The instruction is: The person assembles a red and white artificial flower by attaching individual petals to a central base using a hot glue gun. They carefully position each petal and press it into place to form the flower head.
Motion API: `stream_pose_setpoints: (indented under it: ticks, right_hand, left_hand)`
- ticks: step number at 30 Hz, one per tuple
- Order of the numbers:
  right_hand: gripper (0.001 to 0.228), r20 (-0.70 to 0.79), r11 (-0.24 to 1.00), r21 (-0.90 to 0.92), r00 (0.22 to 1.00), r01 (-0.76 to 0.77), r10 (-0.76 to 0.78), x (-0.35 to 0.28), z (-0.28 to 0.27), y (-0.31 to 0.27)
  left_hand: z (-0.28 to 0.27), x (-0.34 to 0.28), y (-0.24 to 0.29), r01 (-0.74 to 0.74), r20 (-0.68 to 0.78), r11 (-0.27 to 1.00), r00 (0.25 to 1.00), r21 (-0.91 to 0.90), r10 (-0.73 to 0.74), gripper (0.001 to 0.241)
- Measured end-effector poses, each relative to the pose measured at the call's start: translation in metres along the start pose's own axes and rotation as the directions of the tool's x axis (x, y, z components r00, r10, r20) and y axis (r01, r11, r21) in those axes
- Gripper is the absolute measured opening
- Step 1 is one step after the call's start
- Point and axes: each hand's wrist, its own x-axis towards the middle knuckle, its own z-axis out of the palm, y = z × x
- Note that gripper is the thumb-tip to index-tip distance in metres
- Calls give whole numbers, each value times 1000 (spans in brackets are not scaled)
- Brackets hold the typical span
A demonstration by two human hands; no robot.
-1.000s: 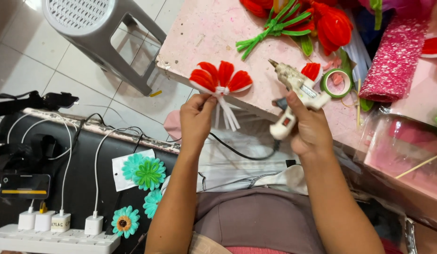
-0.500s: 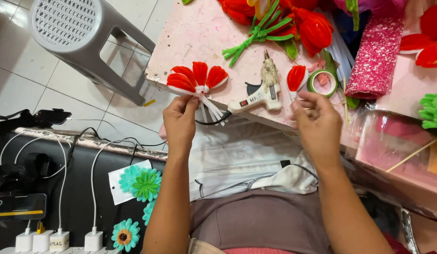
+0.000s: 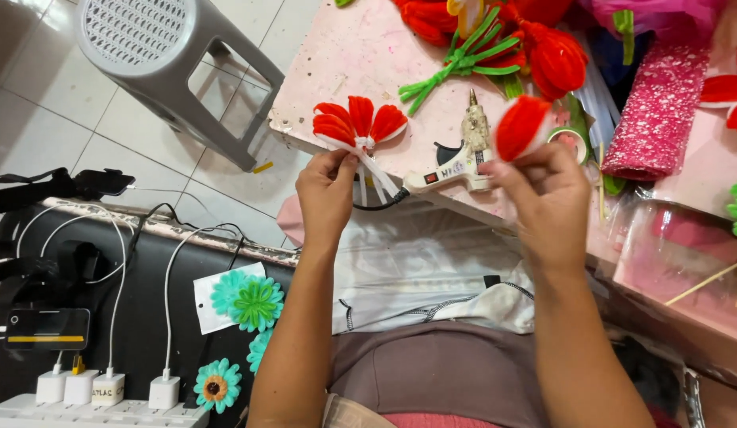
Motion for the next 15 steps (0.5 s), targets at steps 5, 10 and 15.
stream_pose_setpoints:
  ticks: [5,10,15]
  right_hand:
    - [23,154,834,469,956,-292,248,8,45,8]
    - [32,231,699,623,936,-352,266,15,83,16]
    - [26,143,685,644,933,-342,332,4,118,32]
  left_hand:
    - [-3,9,-4,65,15,997,998,-49,-65,21]
    - [-9,26,-21,147,25,976,989,-161,-145,19]
    - [-10,28,-18,183,90,958,982,-221,-167,20]
